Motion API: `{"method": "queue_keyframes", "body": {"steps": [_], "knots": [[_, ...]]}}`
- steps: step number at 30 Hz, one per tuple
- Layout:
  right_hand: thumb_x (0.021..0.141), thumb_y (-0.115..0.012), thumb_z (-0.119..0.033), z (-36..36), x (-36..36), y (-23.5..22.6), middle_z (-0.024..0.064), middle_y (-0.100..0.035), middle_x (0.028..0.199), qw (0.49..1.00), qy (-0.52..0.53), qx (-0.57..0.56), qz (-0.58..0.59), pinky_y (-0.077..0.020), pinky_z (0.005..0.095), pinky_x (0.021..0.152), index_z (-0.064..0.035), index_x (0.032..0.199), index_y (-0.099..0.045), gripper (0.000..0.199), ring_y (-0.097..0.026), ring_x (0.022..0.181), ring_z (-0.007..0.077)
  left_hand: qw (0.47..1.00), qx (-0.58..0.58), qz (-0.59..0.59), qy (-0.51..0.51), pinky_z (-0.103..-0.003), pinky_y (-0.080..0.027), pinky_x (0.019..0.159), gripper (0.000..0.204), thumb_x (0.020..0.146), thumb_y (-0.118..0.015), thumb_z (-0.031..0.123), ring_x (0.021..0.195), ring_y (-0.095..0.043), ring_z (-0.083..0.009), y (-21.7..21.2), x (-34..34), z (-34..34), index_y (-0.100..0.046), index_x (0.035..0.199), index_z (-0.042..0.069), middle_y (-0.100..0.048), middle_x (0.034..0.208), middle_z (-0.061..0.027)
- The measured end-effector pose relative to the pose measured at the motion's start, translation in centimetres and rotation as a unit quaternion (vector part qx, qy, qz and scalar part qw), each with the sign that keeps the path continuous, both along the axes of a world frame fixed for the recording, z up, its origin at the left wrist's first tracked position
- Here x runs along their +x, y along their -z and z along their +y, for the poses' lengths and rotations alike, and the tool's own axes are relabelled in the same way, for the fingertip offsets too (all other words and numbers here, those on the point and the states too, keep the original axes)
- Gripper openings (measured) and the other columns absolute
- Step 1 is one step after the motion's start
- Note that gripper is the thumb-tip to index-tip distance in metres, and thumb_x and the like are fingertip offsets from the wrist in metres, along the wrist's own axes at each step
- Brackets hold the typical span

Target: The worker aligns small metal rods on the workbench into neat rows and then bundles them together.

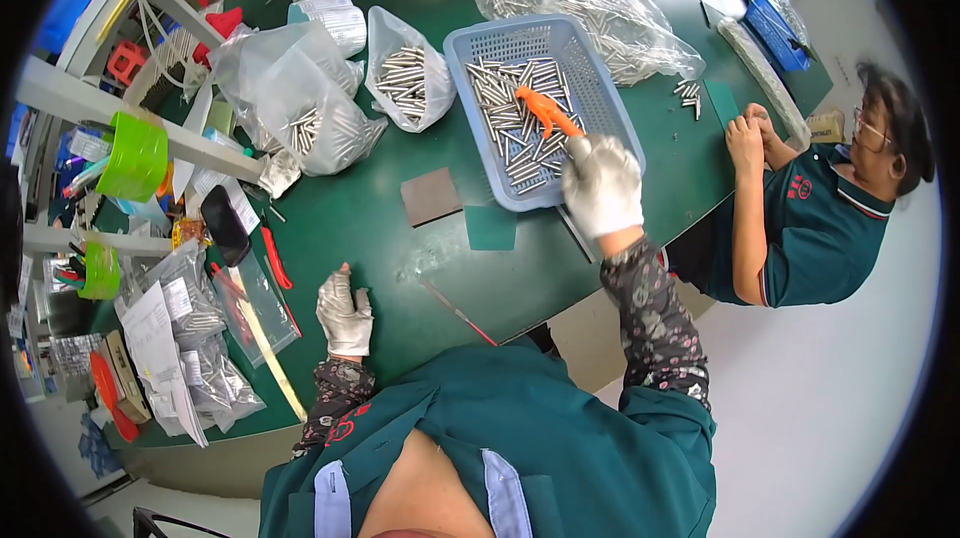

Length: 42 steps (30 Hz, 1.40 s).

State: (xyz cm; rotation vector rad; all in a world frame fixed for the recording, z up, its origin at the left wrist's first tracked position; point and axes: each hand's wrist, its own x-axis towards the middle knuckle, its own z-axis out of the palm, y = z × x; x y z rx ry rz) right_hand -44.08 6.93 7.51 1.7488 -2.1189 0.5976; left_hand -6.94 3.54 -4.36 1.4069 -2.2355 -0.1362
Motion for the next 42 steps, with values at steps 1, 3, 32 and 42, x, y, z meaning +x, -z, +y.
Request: {"method": "queue_keyframes", "body": {"steps": [1, 3, 32, 42], "knots": [[0.075, -0.058, -0.014, -0.7, -1.2, 0.2, 0.009, -0.057, 0.077, 0.999, 0.034, 0.039, 0.009, -0.0456, 0.042, 0.068, -0.0088, 0.087, -0.055, 0.013, -0.057, 0.078, 0.0286, 1.0, 0.013, -0.021, 0.004, -0.043, -0.045, 0.081, 0.047, 0.072, -0.061, 0.015, 0.092, -0.055, -0.0314, 0.1, -0.2, -0.1, -0.051, 0.118, 0.007, -0.058, 0.104, -0.0119], [0.078, -0.056, -0.02, -2.0, -2.6, 0.8, 0.012, -0.062, 0.082, 0.975, 0.127, 0.182, -0.006, -0.0479, 0.0418, 0.072, -0.0091, 0.091, -0.057, 0.016, -0.061, 0.083, 0.0295, 0.999, -0.007, -0.04, 0.012, -0.043, -0.045, 0.081, 0.047, 0.072, -0.061, 0.016, 0.093, -0.055, -0.0309, 0.7, -0.4, -0.1, -0.052, 0.117, 0.008, -0.057, 0.104, -0.0117], [0.079, -0.043, -0.007, -9.8, 2.3, 4.8, 0.0201, -0.061, 0.099, 0.938, 0.011, 0.228, -0.261, -0.0467, 0.0425, 0.084, -0.0046, 0.101, -0.055, 0.025, -0.059, 0.095, 0.0367, 0.999, -0.045, -0.021, 0.016, -0.043, -0.044, 0.08, 0.037, 0.074, -0.059, 0.018, 0.09, -0.054, -0.031, 0.9, -0.1, -0.3, -0.056, 0.108, 0.006, -0.057, 0.101, -0.0126], [0.077, -0.055, -0.035, -17.6, -2.4, 8.5, 0.0196, -0.041, 0.136, 0.909, 0.079, 0.314, -0.261, -0.0328, 0.0398, 0.104, -0.0134, 0.137, -0.037, 0.066, -0.034, 0.129, 0.0346, 0.999, -0.022, -0.015, 0.024, -0.044, -0.044, 0.079, 0.04, 0.071, -0.06, 0.016, 0.088, -0.054, -0.0319, 0.8, 0.1, 0.0, -0.053, 0.109, 0.005, -0.057, 0.101, -0.0134]]}}
